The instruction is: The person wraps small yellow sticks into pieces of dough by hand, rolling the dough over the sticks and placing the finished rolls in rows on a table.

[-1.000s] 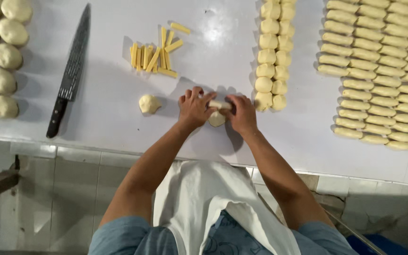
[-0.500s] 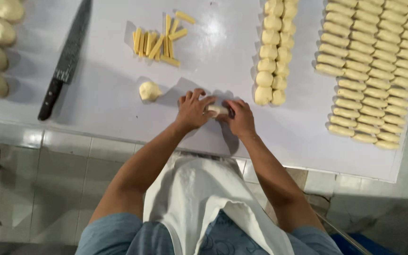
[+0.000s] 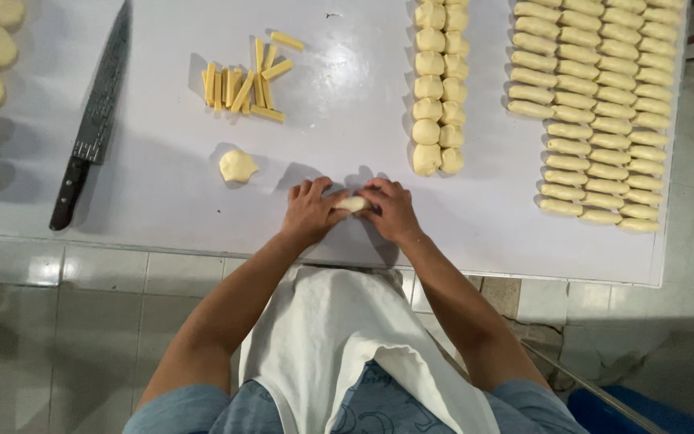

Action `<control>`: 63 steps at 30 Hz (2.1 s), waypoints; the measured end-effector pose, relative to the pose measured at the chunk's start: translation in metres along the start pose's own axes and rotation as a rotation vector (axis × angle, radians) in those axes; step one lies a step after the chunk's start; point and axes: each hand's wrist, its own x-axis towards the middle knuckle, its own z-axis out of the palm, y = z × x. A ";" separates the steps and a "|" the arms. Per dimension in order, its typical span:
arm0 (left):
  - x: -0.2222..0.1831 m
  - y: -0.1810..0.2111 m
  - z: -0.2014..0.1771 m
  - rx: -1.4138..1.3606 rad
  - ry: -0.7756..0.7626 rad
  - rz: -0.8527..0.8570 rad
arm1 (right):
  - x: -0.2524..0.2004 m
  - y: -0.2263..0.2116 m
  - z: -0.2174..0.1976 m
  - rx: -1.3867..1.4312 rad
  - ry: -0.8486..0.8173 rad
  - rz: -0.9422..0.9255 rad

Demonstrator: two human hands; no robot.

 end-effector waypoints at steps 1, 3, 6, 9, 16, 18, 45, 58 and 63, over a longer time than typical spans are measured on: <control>0.000 0.000 0.001 -0.011 -0.015 -0.021 | -0.001 -0.002 0.000 0.032 -0.002 -0.015; -0.007 0.002 0.003 -0.011 -0.010 -0.015 | -0.006 -0.005 0.004 0.101 -0.021 -0.055; -0.028 0.011 0.008 -0.030 0.026 0.009 | -0.029 -0.007 0.007 0.097 0.075 -0.094; -0.040 0.011 0.000 -0.037 0.104 -0.066 | -0.038 -0.008 0.005 -0.089 0.151 -0.053; -0.068 -0.001 -0.009 0.005 0.265 -0.108 | -0.038 -0.038 0.044 -0.092 -0.005 -0.132; -0.061 -0.001 -0.012 -0.015 0.304 -0.105 | -0.006 -0.041 0.048 -0.216 -0.022 -0.059; -0.061 -0.005 -0.026 -0.161 0.435 -0.219 | 0.120 -0.051 0.031 -0.391 -0.047 0.168; 0.019 0.056 -0.022 -0.411 0.178 -0.296 | 0.008 0.049 -0.028 0.208 0.051 -0.133; 0.078 0.134 0.025 -0.573 0.148 -0.355 | -0.036 0.136 -0.100 0.386 0.127 0.088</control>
